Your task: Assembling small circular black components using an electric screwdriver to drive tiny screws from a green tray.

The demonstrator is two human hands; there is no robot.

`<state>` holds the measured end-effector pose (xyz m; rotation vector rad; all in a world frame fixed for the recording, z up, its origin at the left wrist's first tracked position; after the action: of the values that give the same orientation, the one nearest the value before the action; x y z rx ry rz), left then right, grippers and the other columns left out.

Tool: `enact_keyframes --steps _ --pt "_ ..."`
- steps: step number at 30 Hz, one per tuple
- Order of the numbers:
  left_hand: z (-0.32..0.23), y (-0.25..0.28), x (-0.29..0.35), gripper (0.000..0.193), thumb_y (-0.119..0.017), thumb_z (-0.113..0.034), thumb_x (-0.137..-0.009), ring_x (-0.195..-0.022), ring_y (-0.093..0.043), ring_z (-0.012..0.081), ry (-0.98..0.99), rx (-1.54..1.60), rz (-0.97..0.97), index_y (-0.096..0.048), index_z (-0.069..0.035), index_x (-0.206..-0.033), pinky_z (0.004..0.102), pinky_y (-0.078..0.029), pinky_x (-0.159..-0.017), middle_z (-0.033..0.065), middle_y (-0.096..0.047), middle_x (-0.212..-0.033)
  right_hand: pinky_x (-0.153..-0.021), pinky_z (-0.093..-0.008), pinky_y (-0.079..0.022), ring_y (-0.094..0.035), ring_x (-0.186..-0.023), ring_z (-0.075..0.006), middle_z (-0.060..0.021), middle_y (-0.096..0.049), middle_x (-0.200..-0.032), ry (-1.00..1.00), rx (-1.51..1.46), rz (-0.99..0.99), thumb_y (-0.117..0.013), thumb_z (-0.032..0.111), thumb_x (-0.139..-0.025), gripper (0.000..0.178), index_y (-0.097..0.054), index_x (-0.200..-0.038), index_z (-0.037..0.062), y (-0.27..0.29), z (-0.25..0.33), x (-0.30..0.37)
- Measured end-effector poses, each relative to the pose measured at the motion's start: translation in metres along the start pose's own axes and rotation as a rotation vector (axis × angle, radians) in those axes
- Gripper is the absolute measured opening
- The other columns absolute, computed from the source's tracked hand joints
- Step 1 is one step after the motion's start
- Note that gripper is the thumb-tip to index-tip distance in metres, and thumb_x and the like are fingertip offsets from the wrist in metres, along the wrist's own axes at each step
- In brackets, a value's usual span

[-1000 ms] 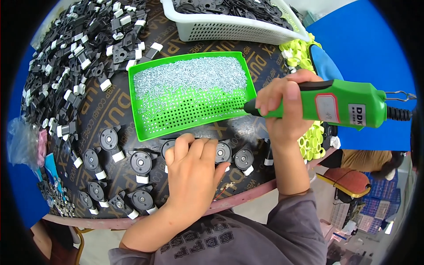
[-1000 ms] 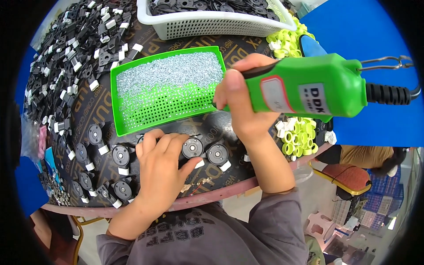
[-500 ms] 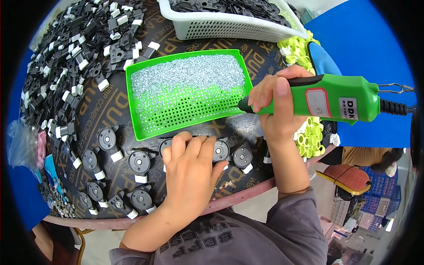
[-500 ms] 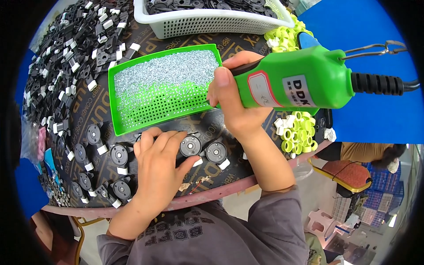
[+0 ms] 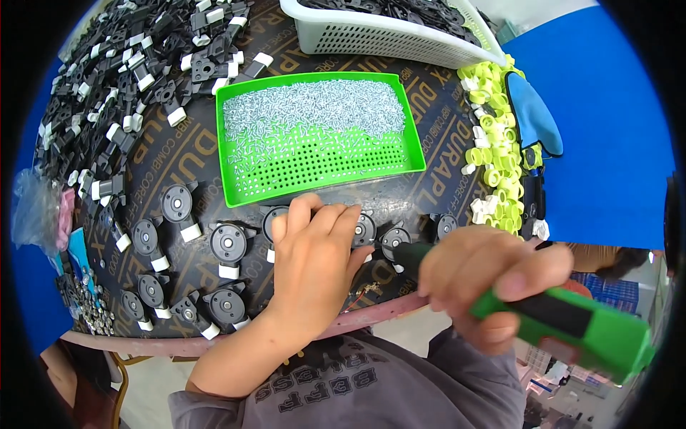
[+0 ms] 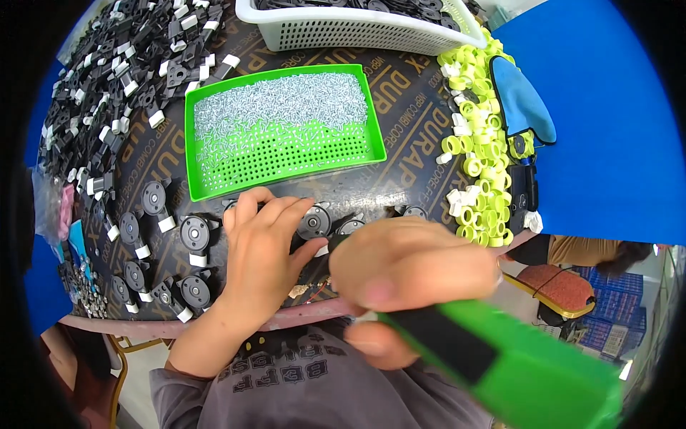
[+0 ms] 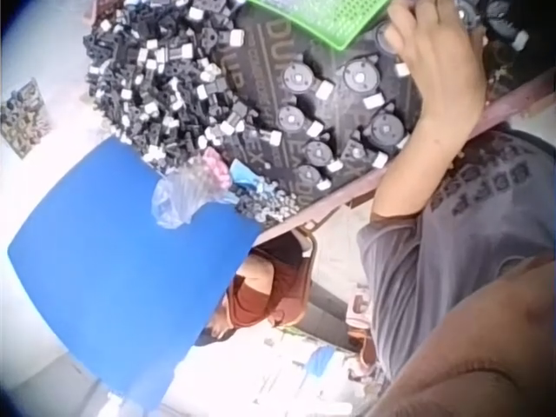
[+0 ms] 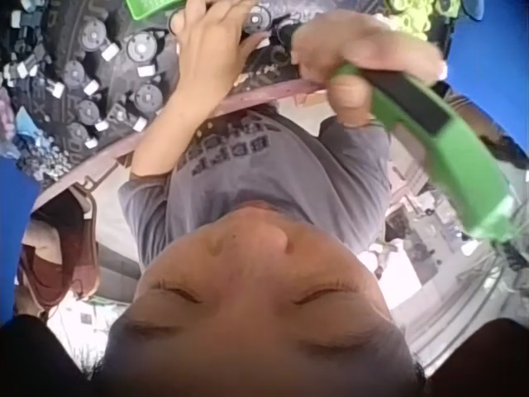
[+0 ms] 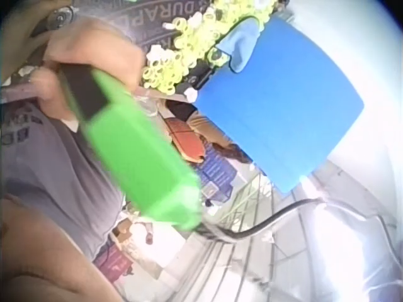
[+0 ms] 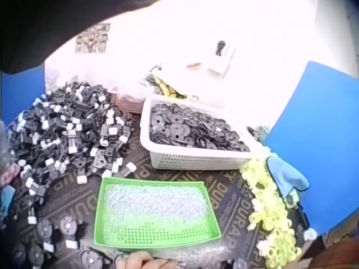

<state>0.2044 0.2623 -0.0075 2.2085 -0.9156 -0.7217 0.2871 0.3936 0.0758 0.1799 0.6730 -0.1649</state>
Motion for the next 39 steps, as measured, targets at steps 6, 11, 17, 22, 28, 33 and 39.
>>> enact_keyframes --steps 6,11,17,22,28,33,39 --pt "-0.008 0.0 -0.004 0.051 -0.082 -0.011 -0.063 -0.104 -0.054 0.0299 -0.03 0.023 -0.008 -0.065 -0.002 -0.11 0.0405 -0.038 -0.085 0.0086 -0.066 -0.104 -0.052 -0.0377 -0.052 -0.057 -0.055 -0.0193 -0.0073 -0.057 -0.07 -0.08 0.048 0.0 -0.065 0.019 -0.094 0.033 -0.04 -0.111 0.0072 -0.001 -0.009 0.016" --pt "-0.005 0.0 -0.003 0.051 -0.083 -0.012 -0.062 -0.103 -0.054 0.0291 -0.008 0.018 -0.005 -0.066 -0.002 -0.109 0.04 -0.038 -0.084 0.0078 -0.066 -0.103 -0.052 -0.0369 -0.052 -0.057 -0.054 -0.0193 -0.008 -0.058 -0.071 -0.106 0.03 0.072 -0.066 0.017 -0.093 0.032 -0.041 -0.109 0.0073 0.002 -0.012 0.01" --pt "-0.006 -0.001 -0.005 0.051 -0.083 -0.012 -0.061 -0.103 -0.055 0.0284 -0.01 0.0 -0.013 -0.066 -0.003 -0.108 0.0395 -0.038 -0.084 0.0068 -0.066 -0.099 -0.052 -0.0372 -0.052 -0.057 -0.054 -0.0202 -0.0081 -0.058 -0.07 -0.107 -0.005 0.057 -0.067 0.015 -0.092 0.031 -0.041 -0.106 0.0067 0.006 -0.015 0.009" --pt "-0.009 -0.002 -0.007 0.05 -0.083 -0.012 -0.06 -0.102 -0.055 0.028 -0.015 -0.022 -0.004 -0.066 -0.003 -0.107 0.0395 -0.038 -0.083 0.0066 -0.065 -0.096 -0.053 -0.0371 -0.051 -0.055 -0.053 -0.019 -0.0075 -0.056 -0.069 -0.154 0.028 0.058 -0.066 0.016 -0.093 0.028 -0.041 -0.104 0.0063 0.0 -0.012 0.011" --pt "-0.004 -0.009 -0.002 0.051 -0.084 -0.015 -0.059 -0.103 -0.054 0.027 -0.022 -0.05 -0.008 -0.067 -0.003 -0.105 0.0392 -0.038 -0.082 0.0067 -0.064 -0.096 -0.053 -0.0302 -0.048 -0.059 -0.057 -0.0169 -0.0083 -0.061 -0.07 -0.207 -0.047 -0.187 -0.074 -0.007 -0.075 0.029 -0.059 -0.099 -0.0009 -0.012 -0.013 0.012" --pt "-0.006 -0.006 0.0 0.056 -0.082 -0.021 -0.062 -0.105 -0.053 0.0266 -0.02 -0.037 -0.006 -0.066 -0.001 -0.111 0.0397 -0.038 -0.085 0.0065 -0.066 -0.103 -0.047 -0.0302 -0.046 -0.054 -0.052 -0.0162 -0.0068 -0.056 -0.065 -0.027 -0.143 -0.414 -0.064 0.018 -0.095 0.022 -0.047 -0.1 0.0051 0.016 -0.027 -0.024" --pt "-0.025 0.052 0.002 0.06 -0.08 -0.02 -0.067 -0.113 -0.051 0.0267 0.008 -0.212 0.008 -0.061 -0.004 -0.122 0.0423 -0.037 -0.091 0.0057 -0.06 -0.121 -0.047 -0.0281 -0.044 -0.05 -0.047 -0.0124 -0.0046 -0.052 -0.061 -0.057 0.105 -0.471 -0.058 0.007 -0.095 0.013 -0.048 -0.103 0.0021 0.037 -0.084 -0.038"
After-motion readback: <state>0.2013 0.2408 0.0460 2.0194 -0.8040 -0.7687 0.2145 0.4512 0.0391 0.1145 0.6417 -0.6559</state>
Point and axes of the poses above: each hand's wrist, its own x-axis away from the middle knuckle, its own y-axis out of the back of the hand, z = x × y, the point moved 2 cm from there along -x, towards the middle knuckle
